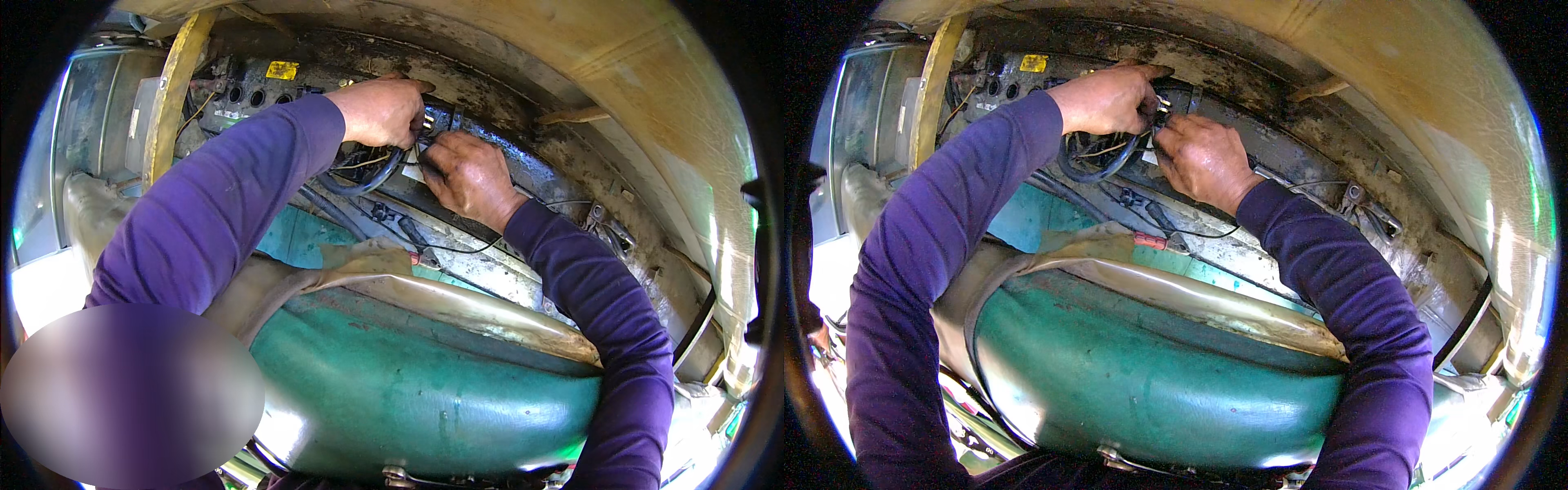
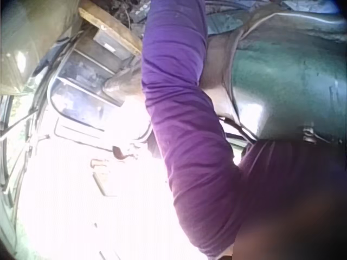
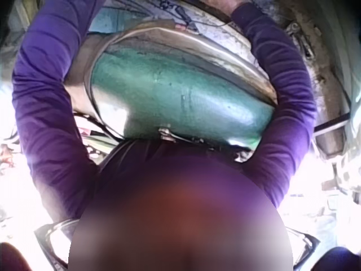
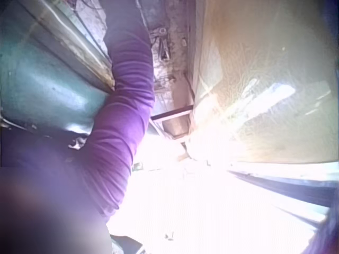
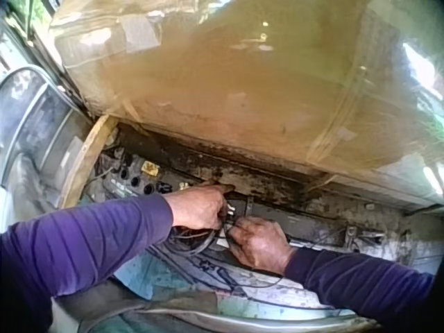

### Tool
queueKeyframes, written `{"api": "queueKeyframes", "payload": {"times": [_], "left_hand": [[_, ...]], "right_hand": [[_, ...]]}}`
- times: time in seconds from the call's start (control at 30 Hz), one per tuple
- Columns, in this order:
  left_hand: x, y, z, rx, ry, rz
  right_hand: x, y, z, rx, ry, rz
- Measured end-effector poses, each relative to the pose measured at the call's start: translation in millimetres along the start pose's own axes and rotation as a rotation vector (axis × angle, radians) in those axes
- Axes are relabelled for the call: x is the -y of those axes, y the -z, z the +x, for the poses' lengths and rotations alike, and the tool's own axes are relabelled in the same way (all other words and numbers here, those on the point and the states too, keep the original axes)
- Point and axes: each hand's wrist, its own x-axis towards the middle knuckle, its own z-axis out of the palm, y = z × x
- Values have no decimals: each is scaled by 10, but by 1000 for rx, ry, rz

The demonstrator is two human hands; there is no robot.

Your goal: The person works on a vehicle battery under the hood, using a wrench to tighten terminal bolts and adjusting wires. They repeatedly reach for tools on the hood and continue securing connections throughout the clip.

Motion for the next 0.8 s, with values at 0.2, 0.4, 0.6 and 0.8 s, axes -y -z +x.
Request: {"api": "queueKeyframes", "payload": {"times": [0.2,0.4,0.6,0.8], "left_hand": [[-23,-14,-4,26,20,-5],[-25,-97,-55,-142,-110,19],[1,-39,19,46,27,-45],[65,-31,-33,-31,-63,-138]], "right_hand": [[26,-17,-6,34,9,-44],[70,-21,-9,23,1,-41],[104,8,13,-15,-62,-66],[149,51,38,90,-130,-88]]}}
